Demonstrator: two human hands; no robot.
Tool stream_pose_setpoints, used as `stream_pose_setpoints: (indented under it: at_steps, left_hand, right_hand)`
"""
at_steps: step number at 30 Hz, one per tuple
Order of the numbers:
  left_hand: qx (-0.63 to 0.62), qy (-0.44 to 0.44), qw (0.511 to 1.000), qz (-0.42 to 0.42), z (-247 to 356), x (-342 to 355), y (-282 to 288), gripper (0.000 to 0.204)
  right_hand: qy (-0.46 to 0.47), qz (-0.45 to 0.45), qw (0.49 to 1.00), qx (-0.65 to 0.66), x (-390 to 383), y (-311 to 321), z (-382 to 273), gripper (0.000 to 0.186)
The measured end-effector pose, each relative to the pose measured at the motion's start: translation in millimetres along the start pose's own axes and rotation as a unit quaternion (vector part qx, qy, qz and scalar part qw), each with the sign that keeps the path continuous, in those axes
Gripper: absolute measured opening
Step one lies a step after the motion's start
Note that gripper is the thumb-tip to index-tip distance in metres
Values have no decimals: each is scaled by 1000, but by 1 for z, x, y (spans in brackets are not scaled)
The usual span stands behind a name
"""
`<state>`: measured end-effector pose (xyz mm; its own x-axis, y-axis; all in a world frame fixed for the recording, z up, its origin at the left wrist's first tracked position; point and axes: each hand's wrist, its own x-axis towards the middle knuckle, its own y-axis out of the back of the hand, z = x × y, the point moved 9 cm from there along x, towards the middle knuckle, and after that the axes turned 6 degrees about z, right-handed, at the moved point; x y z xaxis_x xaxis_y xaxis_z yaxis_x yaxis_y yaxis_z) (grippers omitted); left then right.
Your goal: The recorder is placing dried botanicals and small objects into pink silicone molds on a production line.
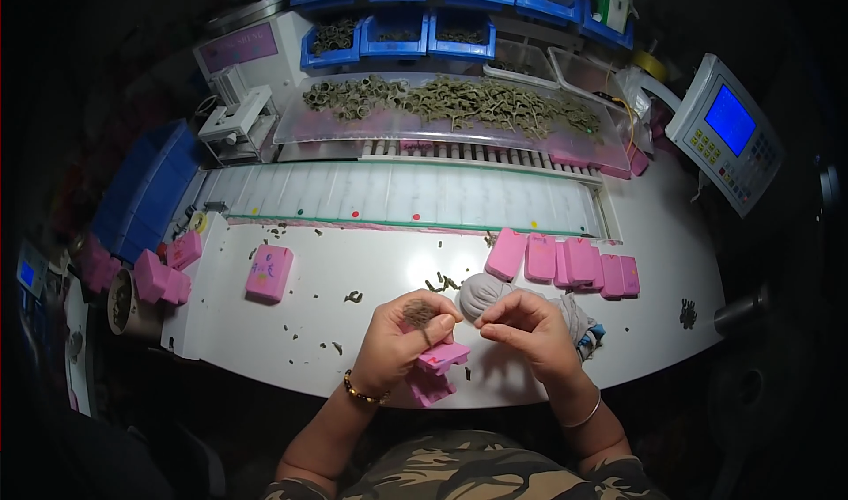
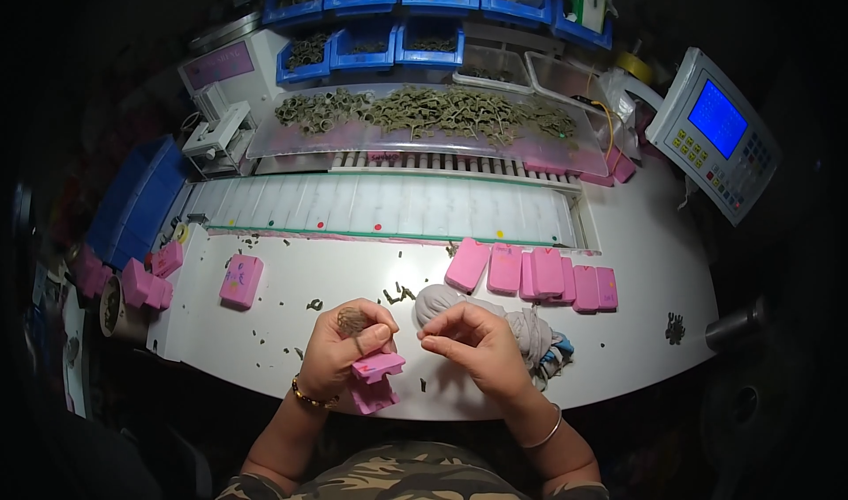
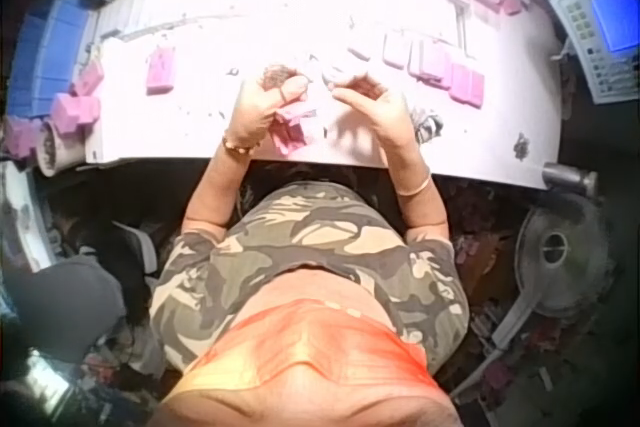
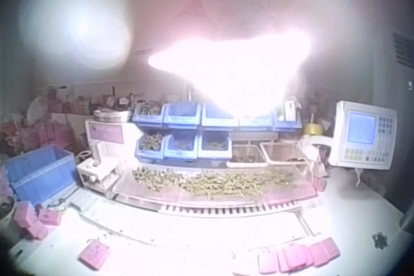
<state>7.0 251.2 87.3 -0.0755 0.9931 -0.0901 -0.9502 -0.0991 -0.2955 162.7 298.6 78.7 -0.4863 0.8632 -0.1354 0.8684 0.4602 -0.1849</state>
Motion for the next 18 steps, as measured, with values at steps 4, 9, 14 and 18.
stream_pose_setpoints:
  at_steps: [4, 9, 14, 18]
  left_hand:
    - [-92, 71, 993, -33, -16, 0, -4, 11]
    - [-42, 101, 994, -22, -31, 7, 0, 10]
    - [54, 106, 993, -20, -39, 19, 8, 11]
    - [149, 57, 987, -30, -30, 23, 10, 14]
  right_hand:
    - [57, 2, 996, -65, 3, -10, -13, 22]
    - [19, -13, 997, -74, 6, -24, -9, 25]
    - [126, 30, 983, -130, 13, -21, -23, 21]
    - [194, 2, 956, -219, 10, -42, -49, 22]
